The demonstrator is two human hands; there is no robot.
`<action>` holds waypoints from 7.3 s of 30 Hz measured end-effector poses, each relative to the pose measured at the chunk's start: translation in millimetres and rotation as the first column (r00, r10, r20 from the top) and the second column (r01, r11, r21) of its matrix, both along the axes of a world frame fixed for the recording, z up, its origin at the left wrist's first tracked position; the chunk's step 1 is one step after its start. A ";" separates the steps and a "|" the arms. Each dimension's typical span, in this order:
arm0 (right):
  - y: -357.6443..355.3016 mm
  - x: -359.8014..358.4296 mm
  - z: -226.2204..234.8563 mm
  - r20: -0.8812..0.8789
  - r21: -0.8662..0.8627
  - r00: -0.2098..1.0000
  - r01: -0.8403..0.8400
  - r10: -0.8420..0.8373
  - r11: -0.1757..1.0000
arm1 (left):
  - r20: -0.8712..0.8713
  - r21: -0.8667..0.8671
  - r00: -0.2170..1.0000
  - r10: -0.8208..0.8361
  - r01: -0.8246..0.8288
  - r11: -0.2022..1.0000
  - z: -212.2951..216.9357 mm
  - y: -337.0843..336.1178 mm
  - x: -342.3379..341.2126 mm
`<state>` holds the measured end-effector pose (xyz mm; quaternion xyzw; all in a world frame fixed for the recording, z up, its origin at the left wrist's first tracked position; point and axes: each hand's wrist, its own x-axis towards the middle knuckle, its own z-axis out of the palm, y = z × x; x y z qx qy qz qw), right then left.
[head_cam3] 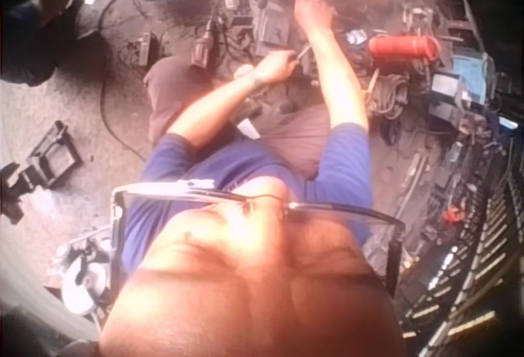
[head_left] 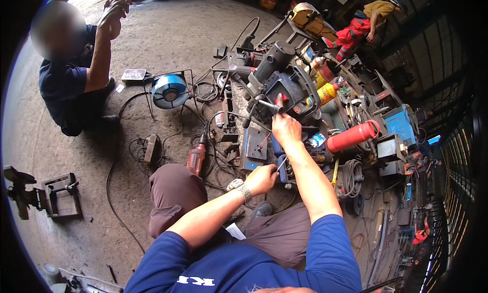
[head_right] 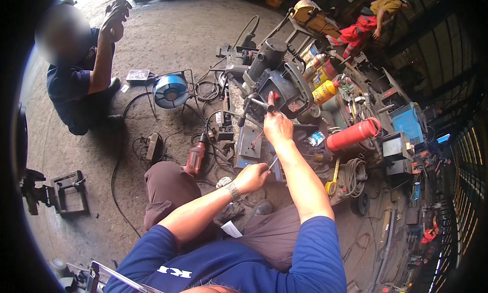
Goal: The person sits on the floor of a workshop and manipulates a small electronic device with wires. They repeatedly connect and disconnect wires, adjust components, and handle the device with both hands while other workers are visible in the background.
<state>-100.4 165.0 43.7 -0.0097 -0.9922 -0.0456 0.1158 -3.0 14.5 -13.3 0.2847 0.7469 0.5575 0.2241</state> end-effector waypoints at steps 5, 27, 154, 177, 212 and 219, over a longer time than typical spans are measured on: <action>-2.0 -0.2 -3.7 0.005 0.079 0.999 0.034 -0.035 0.996 | -0.020 0.004 1.000 0.004 -0.004 1.000 -4.7 3.4 -7.9; -13.4 7.6 17.2 0.102 0.018 0.994 0.045 -0.046 0.999 | -0.021 -0.007 1.000 -0.004 0.004 1.000 -7.7 4.4 -4.9; -34.4 159.5 -45.2 -0.030 -0.759 0.999 0.001 -0.037 0.651 | 0.314 0.448 0.928 0.202 -0.333 0.830 -18.0 -11.0 -26.3; -18.7 154.0 -59.6 -0.194 -0.805 0.975 -0.097 -0.106 0.585 | 0.329 0.426 0.921 0.210 -0.344 0.837 -28.8 -0.2 -26.5; -27.0 146.3 -58.4 -0.124 -0.875 0.979 -0.032 -0.160 0.484 | 0.751 0.364 0.654 0.088 -0.522 0.771 -10.9 -10.7 -27.8; -23.2 143.7 -57.3 -0.096 -0.902 0.969 0.013 -0.229 0.432 | 0.725 0.418 0.688 0.031 -0.475 0.774 -15.2 -6.1 -27.3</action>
